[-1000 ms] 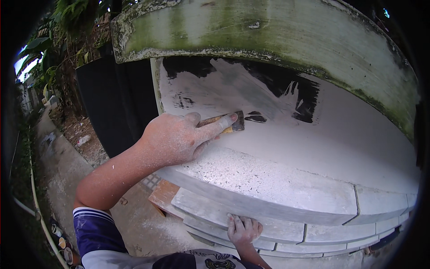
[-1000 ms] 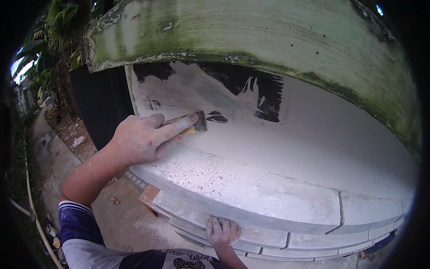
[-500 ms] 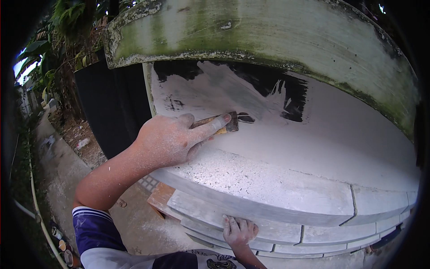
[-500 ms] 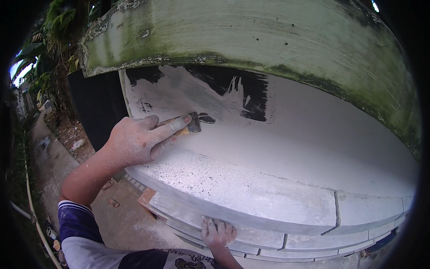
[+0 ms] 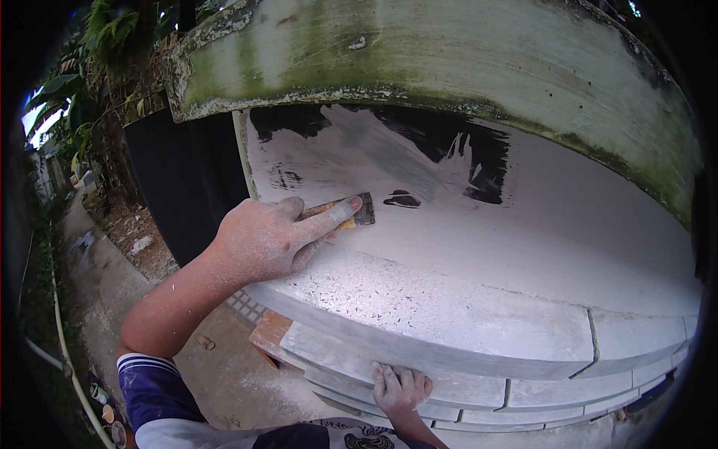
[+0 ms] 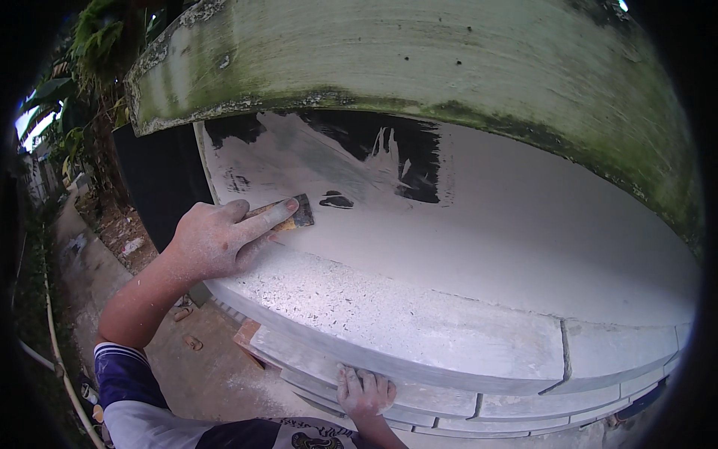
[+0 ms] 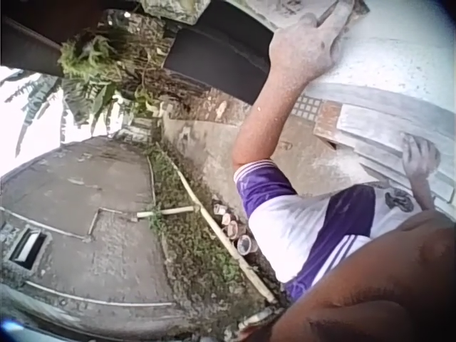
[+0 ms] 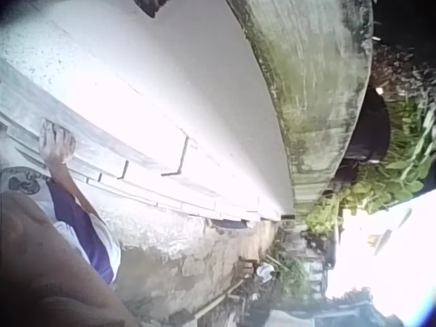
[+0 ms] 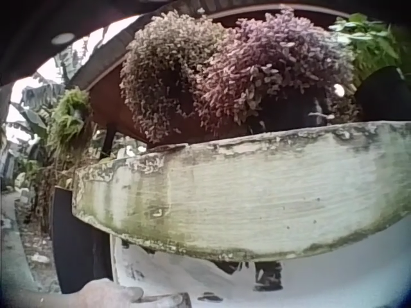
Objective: The person applies and smooths plaster onto a wall using a putty knife.
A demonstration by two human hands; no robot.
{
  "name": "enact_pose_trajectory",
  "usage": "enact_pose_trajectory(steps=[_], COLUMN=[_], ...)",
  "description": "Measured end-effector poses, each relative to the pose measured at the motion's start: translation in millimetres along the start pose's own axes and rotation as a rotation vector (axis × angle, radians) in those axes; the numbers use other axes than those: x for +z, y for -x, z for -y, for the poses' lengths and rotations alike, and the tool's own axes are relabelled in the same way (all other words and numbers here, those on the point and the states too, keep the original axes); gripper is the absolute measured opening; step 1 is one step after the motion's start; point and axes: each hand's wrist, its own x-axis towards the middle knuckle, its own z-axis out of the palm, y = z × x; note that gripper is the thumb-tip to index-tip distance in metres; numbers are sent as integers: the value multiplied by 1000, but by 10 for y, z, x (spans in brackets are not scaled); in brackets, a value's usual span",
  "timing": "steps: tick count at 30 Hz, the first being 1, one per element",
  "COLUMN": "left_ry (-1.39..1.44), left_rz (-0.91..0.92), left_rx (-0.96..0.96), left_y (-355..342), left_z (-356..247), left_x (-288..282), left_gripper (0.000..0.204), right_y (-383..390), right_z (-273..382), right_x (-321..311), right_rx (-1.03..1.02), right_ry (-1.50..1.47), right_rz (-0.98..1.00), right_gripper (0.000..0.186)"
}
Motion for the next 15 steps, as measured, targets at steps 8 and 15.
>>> enact_pose_trajectory(steps=[8, 15], left_ry=[0, 0], left_rz=[27, 21], left_rx=[6, -15], left_y=[-171, -61], left_z=[-154, -62], left_x=[-119, -77], left_gripper=[64, 70], right_y=[-28, 0], right_z=[11, 12], right_x=[-11, -11], right_rx=[-2, 1], right_ry=[2, -59], right_rz=[0, 24], right_gripper=[13, 12])
